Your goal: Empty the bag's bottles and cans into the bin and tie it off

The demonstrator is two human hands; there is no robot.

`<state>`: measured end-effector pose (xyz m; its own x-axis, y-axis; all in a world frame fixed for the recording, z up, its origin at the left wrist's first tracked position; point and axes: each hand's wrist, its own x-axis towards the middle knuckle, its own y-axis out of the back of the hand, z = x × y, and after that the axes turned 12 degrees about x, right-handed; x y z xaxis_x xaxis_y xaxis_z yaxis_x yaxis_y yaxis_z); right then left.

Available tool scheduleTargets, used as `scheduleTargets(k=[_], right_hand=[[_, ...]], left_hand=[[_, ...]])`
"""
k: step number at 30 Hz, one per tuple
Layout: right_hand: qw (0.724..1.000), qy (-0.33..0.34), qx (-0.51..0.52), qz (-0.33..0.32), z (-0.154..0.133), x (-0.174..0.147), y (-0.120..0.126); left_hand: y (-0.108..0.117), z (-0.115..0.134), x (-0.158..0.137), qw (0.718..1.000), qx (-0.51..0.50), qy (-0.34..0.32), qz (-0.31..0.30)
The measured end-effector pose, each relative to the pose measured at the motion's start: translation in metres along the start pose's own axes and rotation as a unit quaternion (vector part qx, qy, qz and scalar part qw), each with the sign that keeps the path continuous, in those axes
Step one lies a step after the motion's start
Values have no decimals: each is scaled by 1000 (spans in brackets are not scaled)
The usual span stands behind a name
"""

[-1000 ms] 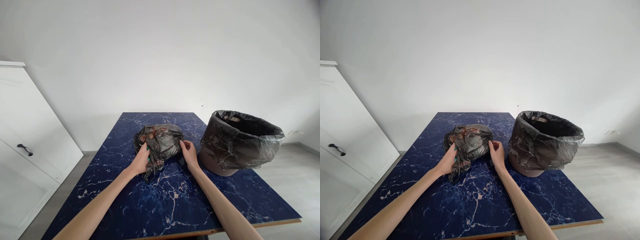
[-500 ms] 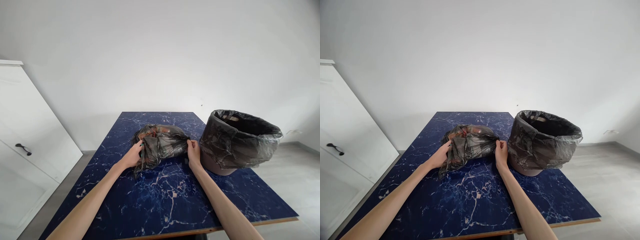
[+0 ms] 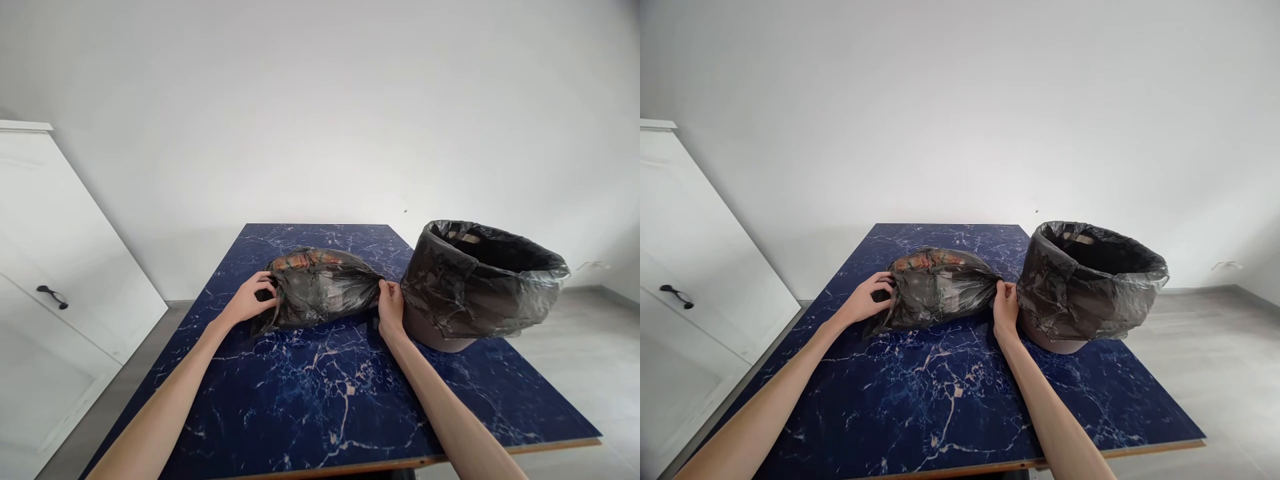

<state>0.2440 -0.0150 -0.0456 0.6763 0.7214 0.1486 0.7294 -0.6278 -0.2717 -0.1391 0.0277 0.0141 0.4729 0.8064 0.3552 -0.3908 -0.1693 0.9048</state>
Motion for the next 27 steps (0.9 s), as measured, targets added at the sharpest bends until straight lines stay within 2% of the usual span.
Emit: scheduleTargets(k=[10,15,18,21,24,27], right_hand=[[1000,-6,-1,4,-4,-3,-1],[1000,-15,11,1,-7,-5,-1],[1000,-16,17,-1,-8,-6,-2],[1000,-17,22,-2,-9,-6,-2],[1000,-16,25,0,-8,-5,-3],[999,-17,28,-1,-7,-5,-4]], left_hand=[[-14,15,5,996,-84,19,25],[-5,3,10,972,-201,87,87],[-3,-8,12,931,-286,154,168],[-3,-16,15,871,-343,215,278],[3,-23,18,809,-360,254,389],[21,-31,20,752,-332,273,500]])
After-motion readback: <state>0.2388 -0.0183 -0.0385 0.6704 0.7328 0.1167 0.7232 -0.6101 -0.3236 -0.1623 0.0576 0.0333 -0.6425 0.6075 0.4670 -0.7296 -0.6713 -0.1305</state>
